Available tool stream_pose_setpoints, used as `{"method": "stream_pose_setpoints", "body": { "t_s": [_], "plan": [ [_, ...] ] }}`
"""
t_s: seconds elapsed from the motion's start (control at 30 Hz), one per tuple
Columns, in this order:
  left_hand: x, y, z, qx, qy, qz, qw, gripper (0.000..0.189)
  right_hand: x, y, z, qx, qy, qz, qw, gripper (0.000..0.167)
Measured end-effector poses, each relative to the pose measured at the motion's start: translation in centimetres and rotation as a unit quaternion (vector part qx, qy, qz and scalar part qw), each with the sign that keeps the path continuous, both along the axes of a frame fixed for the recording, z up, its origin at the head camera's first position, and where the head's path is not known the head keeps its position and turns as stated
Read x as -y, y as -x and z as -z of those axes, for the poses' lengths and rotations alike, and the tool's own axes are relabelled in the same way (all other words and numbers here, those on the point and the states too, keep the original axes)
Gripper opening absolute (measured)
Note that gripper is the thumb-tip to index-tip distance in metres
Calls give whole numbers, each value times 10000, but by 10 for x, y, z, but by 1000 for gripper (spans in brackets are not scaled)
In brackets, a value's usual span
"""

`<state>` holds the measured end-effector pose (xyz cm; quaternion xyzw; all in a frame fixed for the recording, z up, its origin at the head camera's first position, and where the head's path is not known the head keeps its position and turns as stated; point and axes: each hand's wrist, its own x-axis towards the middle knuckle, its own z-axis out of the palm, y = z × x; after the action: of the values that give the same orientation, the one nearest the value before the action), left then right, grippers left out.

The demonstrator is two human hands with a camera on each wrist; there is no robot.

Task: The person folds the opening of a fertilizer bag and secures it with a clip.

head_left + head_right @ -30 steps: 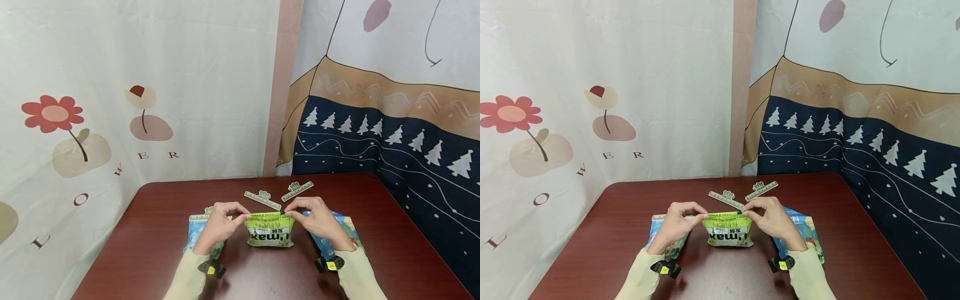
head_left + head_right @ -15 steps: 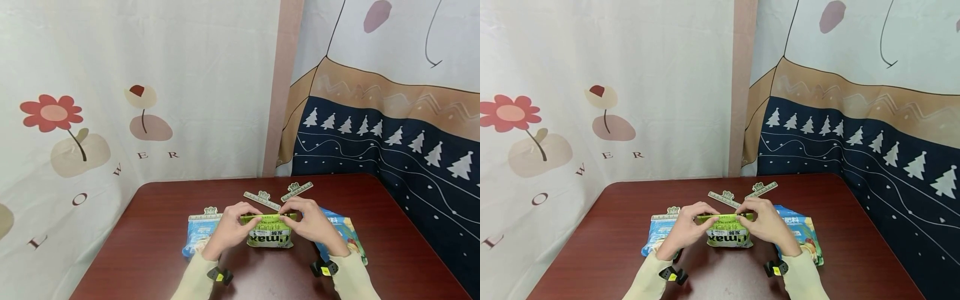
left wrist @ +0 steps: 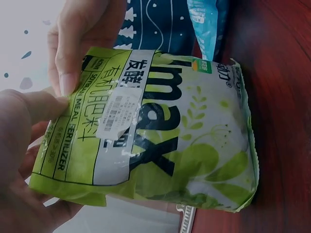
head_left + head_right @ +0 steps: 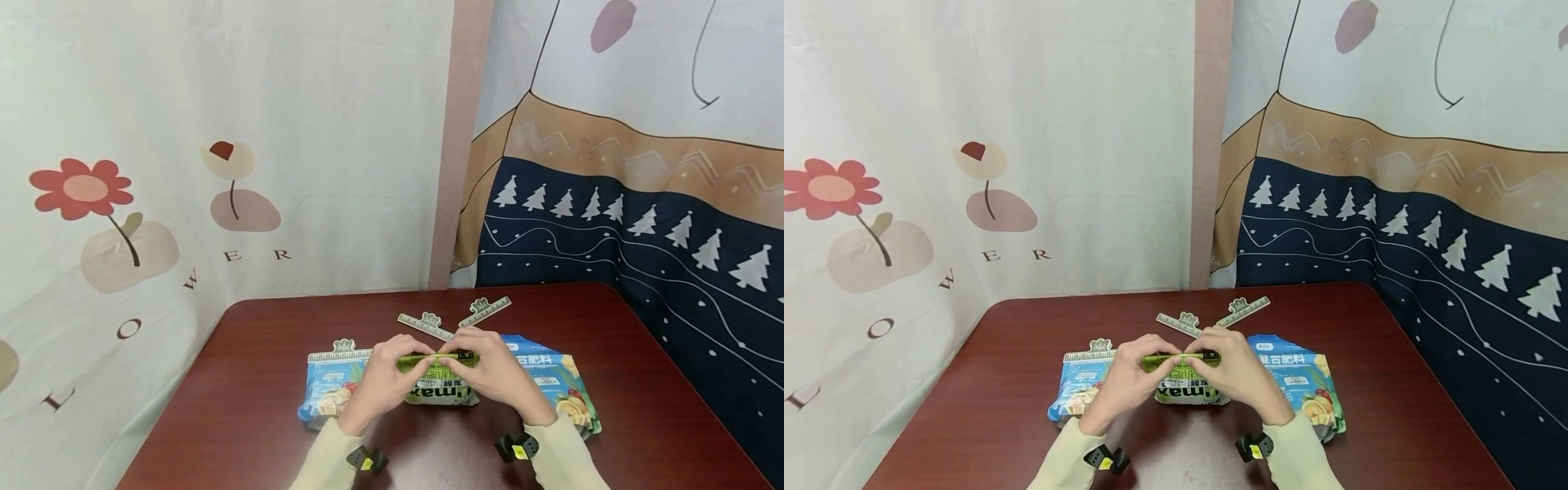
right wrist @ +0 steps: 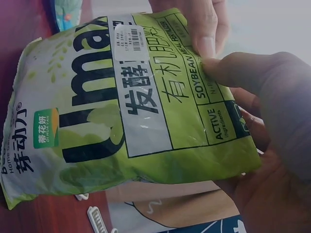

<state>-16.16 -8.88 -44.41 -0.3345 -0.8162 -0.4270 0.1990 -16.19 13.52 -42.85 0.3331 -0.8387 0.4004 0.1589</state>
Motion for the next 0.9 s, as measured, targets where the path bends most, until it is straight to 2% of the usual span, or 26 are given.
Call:
{"method": "stream_pose_setpoints", "body": {
  "t_s": [0.17, 0.37, 0.5, 0.6, 0.8, 0.9],
  "plan": [
    [-1, -1, 0, -317, 4, 41, 9995, 4, 1, 1, 2, -136, 38, -84, 9999, 10],
    [-2, -3, -1, -322, -33, 47, 9995, 6, 2, 1, 3, -245, 89, -120, 9996, 9],
    [-2, -2, -1, -367, -25, 12, 9993, 6, 2, 0, 0, -101, 114, 47, 9999, 9],
    [-1, -1, -1, -284, -34, 4, 9996, 5, 2, 0, -1, 13, 122, 136, 9998, 9],
    [7, 0, -3, 165, -112, -8, 9998, 7, -3, 0, -2, 108, 51, 191, 9997, 10],
    [10, 3, -3, 186, -119, 55, 9997, 5, -7, 1, -2, 174, 79, 223, 9996, 13]
  ]
}}
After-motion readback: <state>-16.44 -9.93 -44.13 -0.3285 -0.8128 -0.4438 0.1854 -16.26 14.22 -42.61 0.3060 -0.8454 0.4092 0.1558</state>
